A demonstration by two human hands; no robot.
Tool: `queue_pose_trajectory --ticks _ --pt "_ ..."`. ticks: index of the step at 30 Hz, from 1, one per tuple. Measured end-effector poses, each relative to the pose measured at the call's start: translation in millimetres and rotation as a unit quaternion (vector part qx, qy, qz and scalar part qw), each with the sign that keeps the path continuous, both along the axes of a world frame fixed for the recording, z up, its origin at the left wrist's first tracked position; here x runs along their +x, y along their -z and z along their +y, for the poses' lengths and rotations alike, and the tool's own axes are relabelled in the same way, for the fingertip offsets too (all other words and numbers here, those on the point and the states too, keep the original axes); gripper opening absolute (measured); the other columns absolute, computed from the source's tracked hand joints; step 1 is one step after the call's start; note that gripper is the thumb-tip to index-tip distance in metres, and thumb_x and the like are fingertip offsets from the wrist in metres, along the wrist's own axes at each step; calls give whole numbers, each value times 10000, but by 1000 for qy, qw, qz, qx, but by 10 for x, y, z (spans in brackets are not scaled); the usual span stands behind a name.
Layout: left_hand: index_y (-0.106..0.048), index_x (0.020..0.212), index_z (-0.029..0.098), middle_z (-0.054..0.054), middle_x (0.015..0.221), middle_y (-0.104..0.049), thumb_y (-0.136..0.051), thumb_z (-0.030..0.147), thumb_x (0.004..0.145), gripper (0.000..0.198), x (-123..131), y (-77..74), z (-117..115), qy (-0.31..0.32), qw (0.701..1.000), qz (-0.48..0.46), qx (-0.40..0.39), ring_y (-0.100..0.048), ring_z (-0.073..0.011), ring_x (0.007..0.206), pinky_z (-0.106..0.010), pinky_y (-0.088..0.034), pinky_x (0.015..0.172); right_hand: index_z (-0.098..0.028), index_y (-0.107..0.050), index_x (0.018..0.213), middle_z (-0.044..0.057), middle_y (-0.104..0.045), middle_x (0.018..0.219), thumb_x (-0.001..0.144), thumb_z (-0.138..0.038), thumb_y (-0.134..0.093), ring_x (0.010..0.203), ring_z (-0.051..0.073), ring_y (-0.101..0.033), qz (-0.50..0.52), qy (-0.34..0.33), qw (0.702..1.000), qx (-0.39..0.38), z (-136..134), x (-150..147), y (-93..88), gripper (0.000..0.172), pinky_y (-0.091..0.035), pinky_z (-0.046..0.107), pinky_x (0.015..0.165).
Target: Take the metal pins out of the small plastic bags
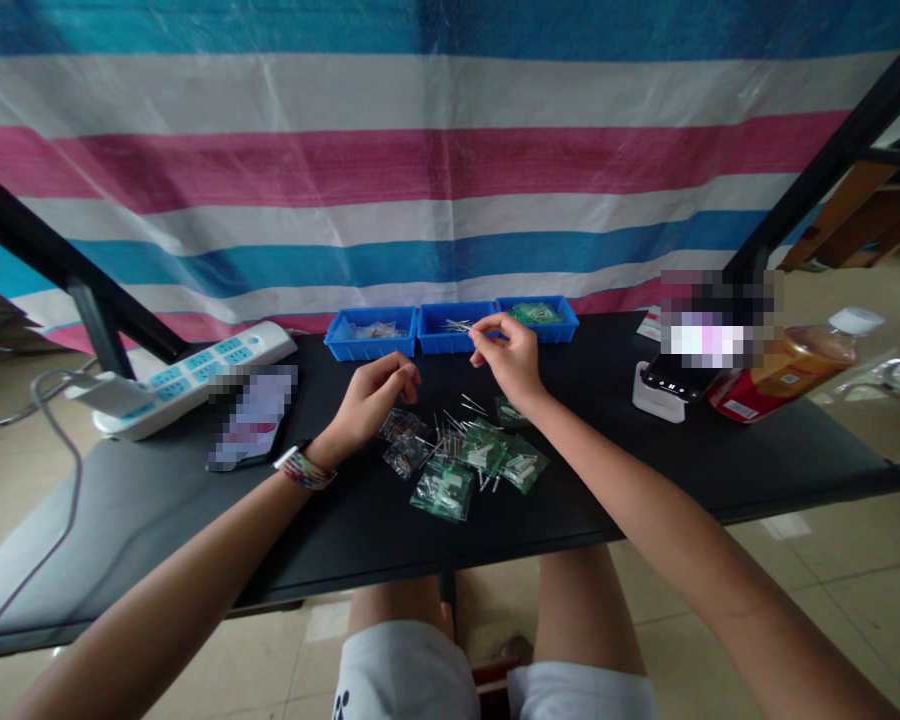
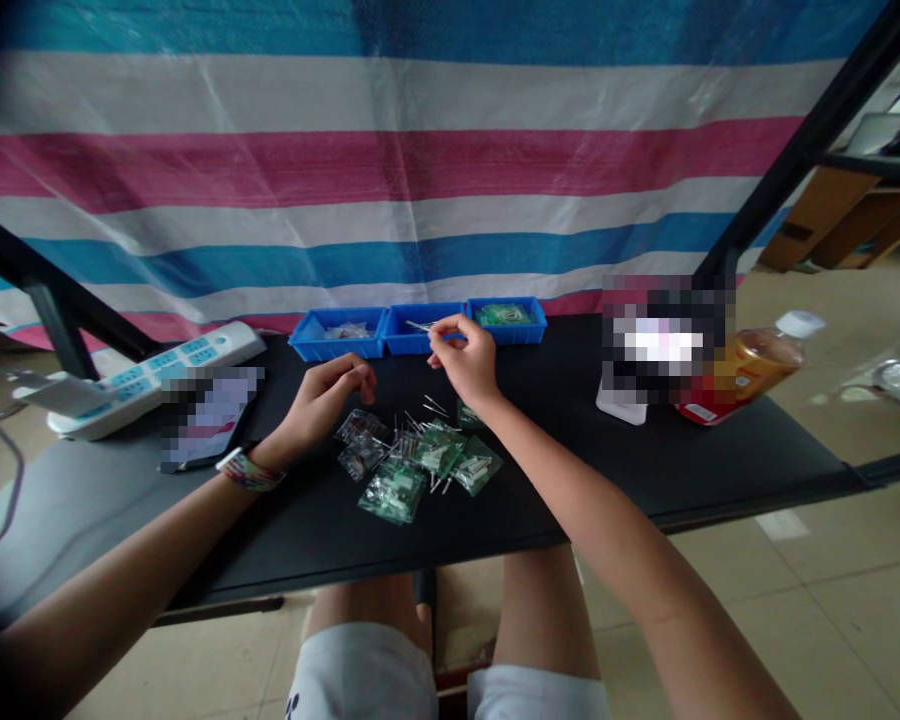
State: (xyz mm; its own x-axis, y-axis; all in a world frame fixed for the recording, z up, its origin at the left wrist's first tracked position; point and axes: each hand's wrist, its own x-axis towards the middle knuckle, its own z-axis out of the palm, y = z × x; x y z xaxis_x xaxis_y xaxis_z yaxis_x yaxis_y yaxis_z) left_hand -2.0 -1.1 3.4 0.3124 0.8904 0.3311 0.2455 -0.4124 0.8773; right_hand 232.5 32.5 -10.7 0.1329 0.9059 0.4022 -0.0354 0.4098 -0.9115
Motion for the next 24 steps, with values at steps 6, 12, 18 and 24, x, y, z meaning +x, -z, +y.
queue_pose_trajectory --ticks 6,12,18,24 --pt "-662 829 186 -17 685 -662 -614 451 996 317 0 8 12 3 1000 1 0 -640 -171 646 -288 -488 654 -168 -808 941 101 -784 1038 889 -198 -628 597 142 -638 -219 123 967 40 220 348 -21 190 -555 321 643" --pt "-674 844 180 -16 693 -658 -631 445 987 304 -14 31 19 10 1000 1 -5 -636 -168 647 -284 -484 647 -170 -799 804 40 -783 837 840 -154 -710 761 173 -697 -341 -71 937 24 63 388 -72 98 -478 266 696" --pt "-675 830 184 -18 678 -655 -624 446 984 308 9 3 -4 11 1000 19 -1 -634 -170 638 -280 -486 634 -203 -811 862 -7 -769 801 792 -206 -844 702 130 -670 -473 -139 869 -48 -137 212 -50 78 -402 239 652" --pt "-683 837 188 -23 684 -664 -624 434 992 297 -15 31 33 9 1000 23 3 -638 -168 642 -275 -487 633 -199 -725 783 -20 -712 750 753 -86 -776 671 129 -623 -437 -133 889 -10 -136 166 14 128 -395 243 642"
